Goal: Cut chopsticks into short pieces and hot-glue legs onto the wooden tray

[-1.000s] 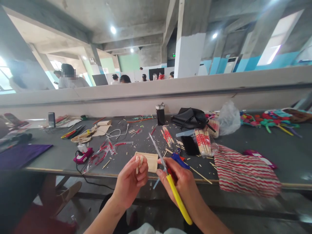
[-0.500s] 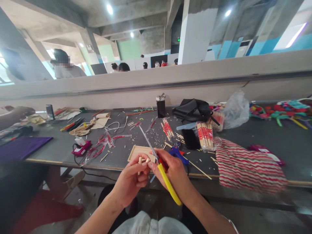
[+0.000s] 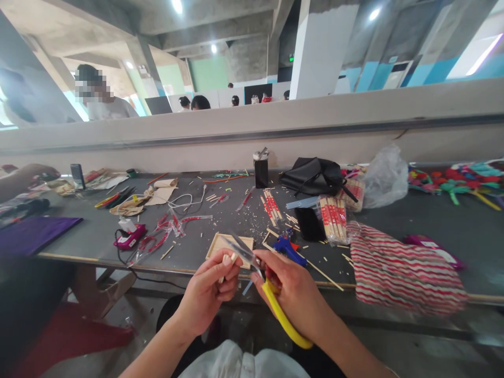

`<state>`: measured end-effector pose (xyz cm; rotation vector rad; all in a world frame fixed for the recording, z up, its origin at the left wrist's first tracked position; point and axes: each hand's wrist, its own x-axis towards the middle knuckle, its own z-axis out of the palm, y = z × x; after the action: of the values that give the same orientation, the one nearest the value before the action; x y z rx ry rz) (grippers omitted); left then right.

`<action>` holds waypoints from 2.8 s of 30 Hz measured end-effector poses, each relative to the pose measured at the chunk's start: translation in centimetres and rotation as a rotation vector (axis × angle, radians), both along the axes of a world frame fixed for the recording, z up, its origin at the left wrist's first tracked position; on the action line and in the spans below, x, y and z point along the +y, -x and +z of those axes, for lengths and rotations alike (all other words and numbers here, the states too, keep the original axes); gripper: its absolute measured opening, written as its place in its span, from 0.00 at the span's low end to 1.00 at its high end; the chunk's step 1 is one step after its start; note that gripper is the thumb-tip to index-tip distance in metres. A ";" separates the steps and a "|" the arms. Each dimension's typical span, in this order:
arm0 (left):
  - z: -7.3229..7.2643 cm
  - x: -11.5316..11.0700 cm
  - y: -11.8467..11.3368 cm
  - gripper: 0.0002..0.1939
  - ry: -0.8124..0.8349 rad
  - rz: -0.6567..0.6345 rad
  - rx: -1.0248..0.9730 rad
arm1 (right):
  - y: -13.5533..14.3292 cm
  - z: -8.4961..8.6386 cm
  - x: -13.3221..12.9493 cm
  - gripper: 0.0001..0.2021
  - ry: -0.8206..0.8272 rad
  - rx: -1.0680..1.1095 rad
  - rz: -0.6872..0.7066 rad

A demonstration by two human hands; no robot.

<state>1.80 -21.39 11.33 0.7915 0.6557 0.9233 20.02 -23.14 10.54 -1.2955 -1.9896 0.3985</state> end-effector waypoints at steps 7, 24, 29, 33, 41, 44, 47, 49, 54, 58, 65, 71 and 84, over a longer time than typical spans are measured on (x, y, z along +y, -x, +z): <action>-0.2 -0.3 0.4 0.06 -0.093 0.145 -0.034 | 0.0 0.2 -1.1 0.13 0.069 -0.172 0.002; -1.7 -0.8 0.4 0.09 -0.607 0.417 0.340 | 1.6 1.2 -1.6 0.19 0.117 -0.118 0.038; -1.8 -0.8 0.4 0.09 -0.666 0.414 0.356 | 1.8 1.2 -1.8 0.19 0.132 -0.118 0.048; -1.8 -0.7 0.5 0.10 -0.710 0.391 0.407 | 1.9 1.5 -2.1 0.18 0.182 -0.116 0.051; -1.8 -0.7 0.4 0.10 -0.679 0.393 0.423 | 1.7 1.4 -2.1 0.21 0.217 -0.087 0.066; -2.0 -0.6 0.3 0.10 -0.707 0.387 0.445 | 1.6 0.8 -2.0 0.22 0.184 -0.113 0.038; -2.3 -0.6 0.2 0.10 -0.723 0.399 0.440 | 1.4 0.2 -1.9 0.25 0.098 -0.152 0.007; -2.5 -0.5 0.2 0.10 -0.727 0.402 0.435 | 1.4 -0.1 -1.9 0.27 0.042 -0.175 0.000; -2.8 -0.5 0.5 0.09 -0.737 0.406 0.447 | 1.5 -0.2 -1.8 0.25 -0.008 -0.193 0.004; -3.0 -0.4 0.5 0.09 -0.771 0.436 0.472 | 1.5 -0.4 -1.4 0.24 0.037 -0.131 0.046; -2.3 -0.1 -0.3 0.09 -0.400 0.336 0.207 | 0.5 -0.5 -0.7 0.15 -0.013 -0.004 -0.054; -0.7 0.4 -0.7 0.09 0.005 0.069 -0.140 | 0.2 -0.7 -0.7 0.13 -0.001 0.098 -0.101; -1.0 0.4 -1.0 0.07 0.242 -0.024 -0.123 | -0.2 -1.7 1.5 0.28 -0.001 0.333 0.089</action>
<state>2.75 -21.04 10.29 0.5218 0.6352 0.8455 20.26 -21.66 8.81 -1.0637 -1.7672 0.6141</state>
